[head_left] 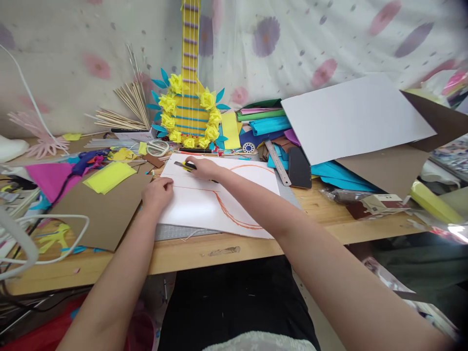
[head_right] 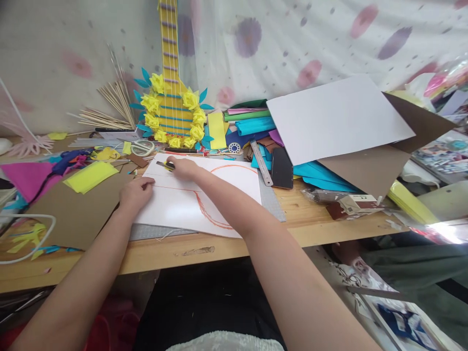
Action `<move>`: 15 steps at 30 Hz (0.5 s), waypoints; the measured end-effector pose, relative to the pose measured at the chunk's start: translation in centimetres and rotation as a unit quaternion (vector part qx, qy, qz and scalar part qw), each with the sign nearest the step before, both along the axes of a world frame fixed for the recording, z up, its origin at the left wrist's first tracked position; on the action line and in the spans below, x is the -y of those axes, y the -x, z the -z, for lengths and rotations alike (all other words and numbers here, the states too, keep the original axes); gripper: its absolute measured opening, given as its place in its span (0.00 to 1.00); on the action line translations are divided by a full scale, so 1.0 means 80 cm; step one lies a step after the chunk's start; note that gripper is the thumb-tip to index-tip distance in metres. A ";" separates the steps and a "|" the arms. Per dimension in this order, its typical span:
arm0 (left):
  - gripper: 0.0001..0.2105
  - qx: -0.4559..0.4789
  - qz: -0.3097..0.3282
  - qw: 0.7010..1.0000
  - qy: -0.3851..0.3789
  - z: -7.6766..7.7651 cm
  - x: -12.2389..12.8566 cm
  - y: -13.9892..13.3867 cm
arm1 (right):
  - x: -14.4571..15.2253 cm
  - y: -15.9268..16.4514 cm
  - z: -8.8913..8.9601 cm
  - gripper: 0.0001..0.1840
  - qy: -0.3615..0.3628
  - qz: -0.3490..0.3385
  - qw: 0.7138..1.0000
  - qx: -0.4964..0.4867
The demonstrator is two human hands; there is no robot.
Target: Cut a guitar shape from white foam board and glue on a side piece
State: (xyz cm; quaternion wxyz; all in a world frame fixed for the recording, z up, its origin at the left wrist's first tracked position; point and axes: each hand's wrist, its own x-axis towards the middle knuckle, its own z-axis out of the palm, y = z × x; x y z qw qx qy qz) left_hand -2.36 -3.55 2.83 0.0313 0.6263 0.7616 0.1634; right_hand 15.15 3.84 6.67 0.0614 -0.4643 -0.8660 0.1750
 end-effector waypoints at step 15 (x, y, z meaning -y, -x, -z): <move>0.18 -0.041 0.008 0.999 0.004 0.012 -0.003 0.002 | -0.015 0.064 0.000 0.22 -0.060 -0.103 0.990 0.081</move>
